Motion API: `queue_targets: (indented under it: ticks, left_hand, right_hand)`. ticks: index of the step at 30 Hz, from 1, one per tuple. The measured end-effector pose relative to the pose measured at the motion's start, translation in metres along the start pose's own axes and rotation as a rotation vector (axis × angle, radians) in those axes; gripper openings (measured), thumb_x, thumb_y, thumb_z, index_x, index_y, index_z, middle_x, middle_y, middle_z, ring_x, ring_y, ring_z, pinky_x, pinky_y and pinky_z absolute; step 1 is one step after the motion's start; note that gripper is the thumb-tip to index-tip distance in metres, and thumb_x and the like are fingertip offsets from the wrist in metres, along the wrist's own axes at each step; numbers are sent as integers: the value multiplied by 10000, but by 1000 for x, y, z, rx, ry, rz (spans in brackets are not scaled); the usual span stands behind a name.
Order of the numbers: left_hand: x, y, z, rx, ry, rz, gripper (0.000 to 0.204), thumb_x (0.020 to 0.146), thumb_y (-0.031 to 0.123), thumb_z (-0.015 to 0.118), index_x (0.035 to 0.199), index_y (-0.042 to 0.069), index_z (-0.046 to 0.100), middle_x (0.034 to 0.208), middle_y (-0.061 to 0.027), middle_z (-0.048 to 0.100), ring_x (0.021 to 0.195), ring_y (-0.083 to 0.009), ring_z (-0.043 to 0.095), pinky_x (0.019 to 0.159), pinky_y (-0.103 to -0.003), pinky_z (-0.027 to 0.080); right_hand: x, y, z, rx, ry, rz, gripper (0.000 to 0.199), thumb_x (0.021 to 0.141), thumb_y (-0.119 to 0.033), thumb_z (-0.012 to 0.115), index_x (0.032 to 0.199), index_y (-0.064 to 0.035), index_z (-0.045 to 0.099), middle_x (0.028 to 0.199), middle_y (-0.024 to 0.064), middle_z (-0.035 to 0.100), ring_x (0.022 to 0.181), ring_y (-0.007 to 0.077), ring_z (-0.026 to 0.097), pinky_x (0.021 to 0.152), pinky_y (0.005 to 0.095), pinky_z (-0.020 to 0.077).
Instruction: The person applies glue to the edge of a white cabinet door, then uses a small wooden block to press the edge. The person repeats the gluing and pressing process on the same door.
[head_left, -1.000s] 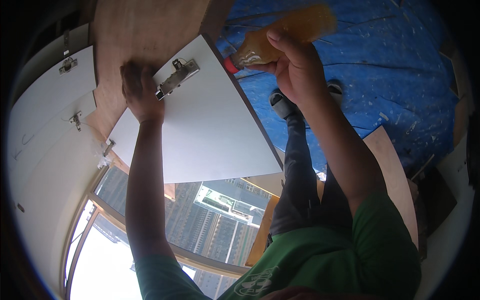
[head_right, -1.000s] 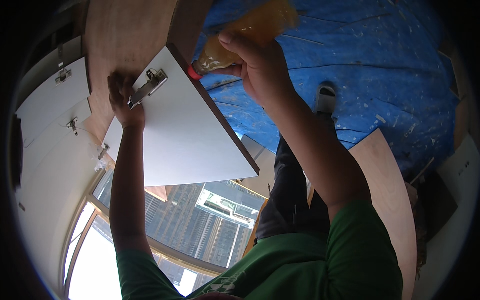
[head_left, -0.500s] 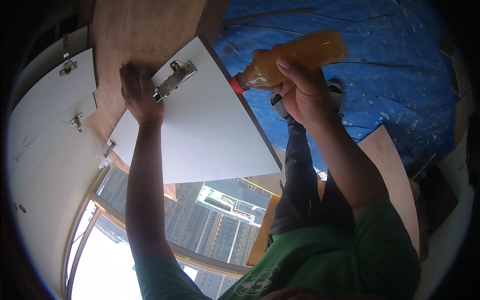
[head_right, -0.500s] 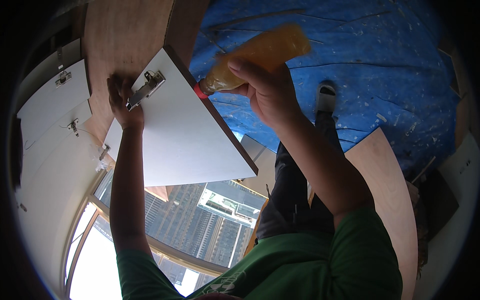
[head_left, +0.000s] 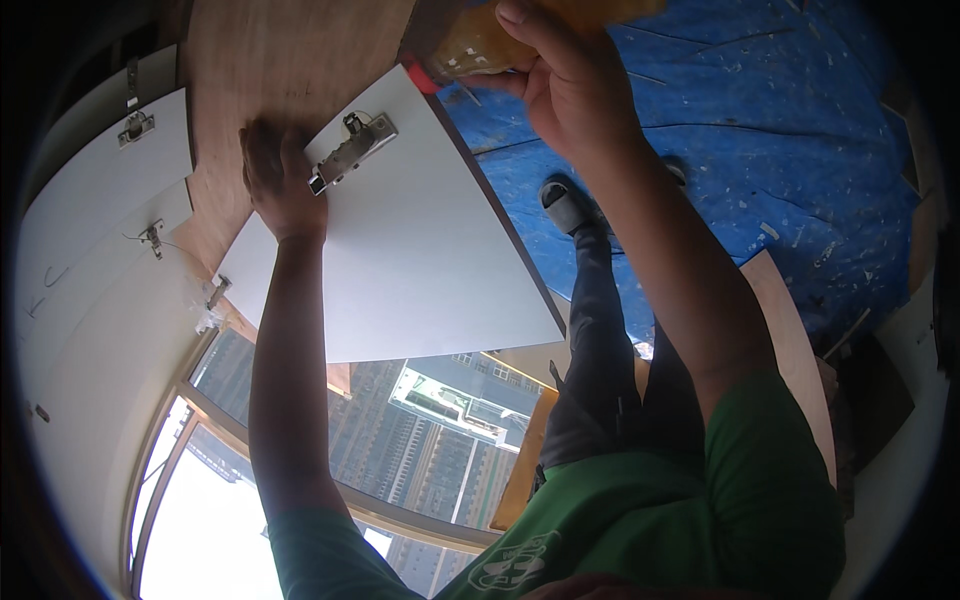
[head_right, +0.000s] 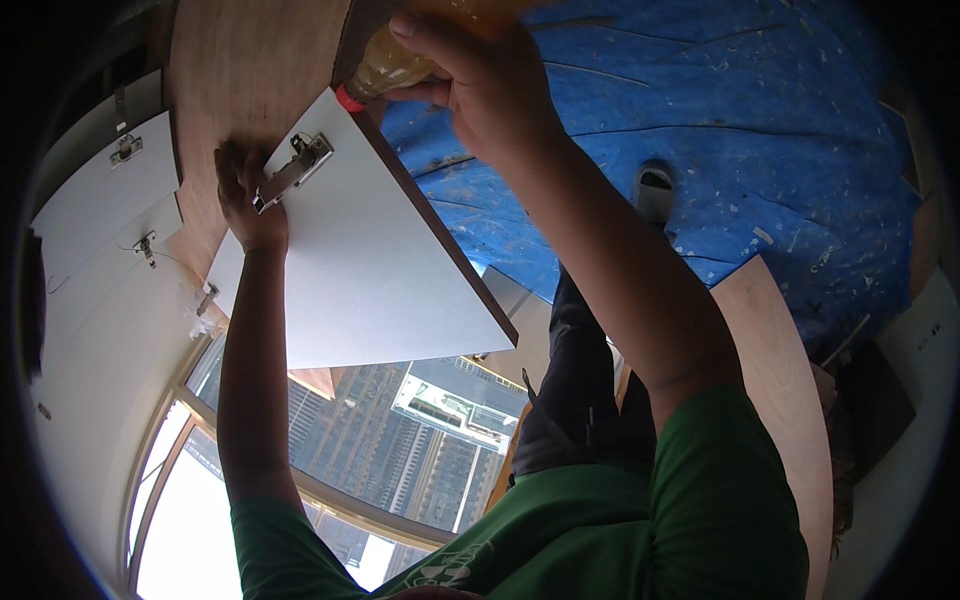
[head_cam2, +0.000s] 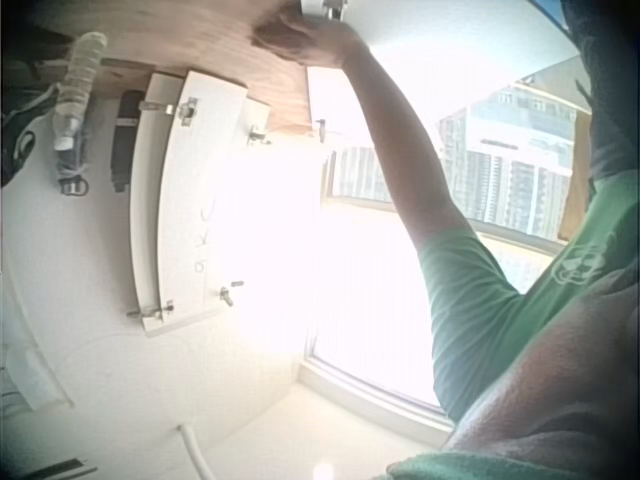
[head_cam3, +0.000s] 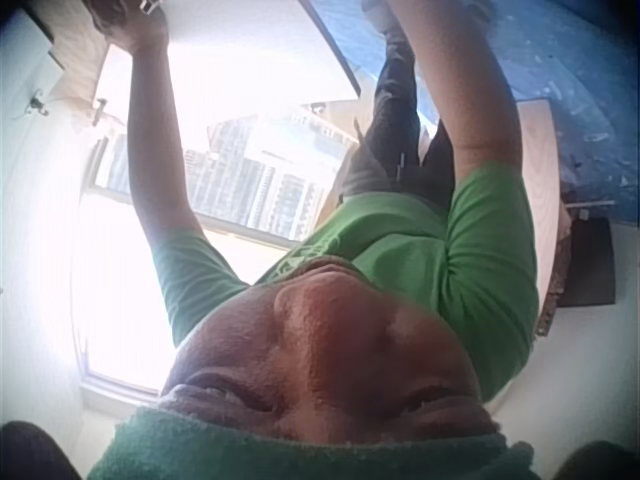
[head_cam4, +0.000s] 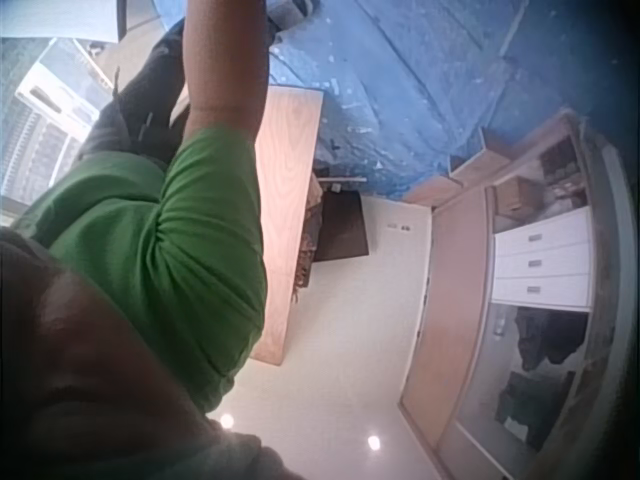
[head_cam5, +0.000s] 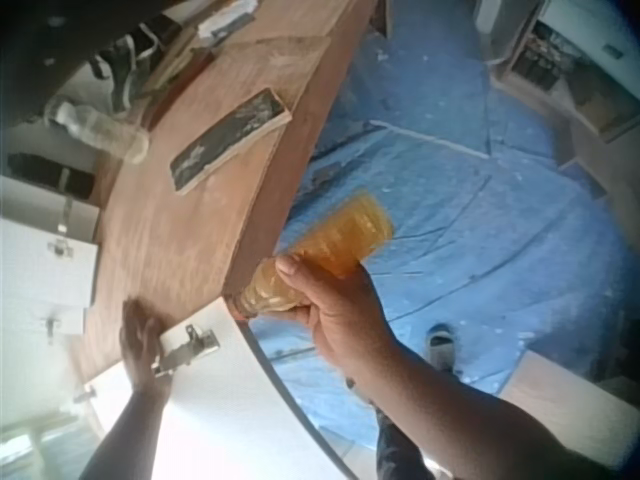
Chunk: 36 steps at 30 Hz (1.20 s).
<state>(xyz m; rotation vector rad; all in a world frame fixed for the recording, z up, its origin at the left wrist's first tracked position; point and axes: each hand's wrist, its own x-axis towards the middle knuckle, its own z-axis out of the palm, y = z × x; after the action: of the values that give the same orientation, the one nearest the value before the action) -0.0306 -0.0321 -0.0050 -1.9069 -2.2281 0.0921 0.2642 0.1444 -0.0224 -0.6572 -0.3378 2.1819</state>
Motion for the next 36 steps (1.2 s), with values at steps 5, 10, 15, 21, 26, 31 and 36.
queue_targets:
  ticks: [5,10,15,21,26,31,36]
  left_hand:
    - [0,2,0,3,2,-7,242,990,142,557,1229,171,589,1493,-219,492,1420,-451,417,1120,-539,402]
    - [0,-1,1,-7,6,9,240,998,171,547,1234,155,586,1496,-221,488,1430,-442,403,1139,-529,382]
    - [-4,-7,11,-125,-40,-212,464,1024,300,504,1424,65,518,1535,-215,452,1459,-388,375,1182,-470,335]
    - [2,2,10,-208,-47,-328,602,1007,407,501,1487,46,459,1563,-190,428,1457,-368,377,1206,-458,285]
    - [5,10,8,-217,-61,-441,624,982,476,515,1497,127,460,1593,-121,404,1470,-337,360,1200,-483,276]
    - [17,31,-15,-283,-81,-617,646,966,502,522,1519,183,419,1616,-44,370,1498,-270,317,1204,-482,256]
    - [15,38,-19,-286,-22,-660,619,971,477,532,1514,195,442,1608,-46,398,1497,-263,327,1197,-484,258]
  right_hand:
    - [-40,4,-19,-124,73,33,416,944,-255,710,1270,-57,544,1163,127,676,1118,297,701,905,528,620]
    - [-47,4,-25,-115,66,49,493,892,-251,763,1274,-40,536,1144,139,663,1112,293,695,857,504,638]
    - [-10,1,-10,-63,44,36,477,885,-212,781,1256,-44,532,1157,134,660,1086,259,696,882,450,634]
    - [7,-5,-4,-208,134,-38,280,929,-202,733,1098,-32,588,1022,116,686,937,240,733,861,452,639]
    - [-17,-33,2,-858,-126,-440,368,904,-151,759,1219,-46,600,1235,143,679,1195,262,661,1001,449,572]
    - [-35,-53,16,-999,-525,-464,629,810,-132,859,1336,-66,520,1351,167,615,1241,242,616,1000,355,551]
    - [-32,-48,33,-1141,-616,-464,636,802,-143,870,1331,-74,525,1352,161,616,1225,253,625,998,360,552]
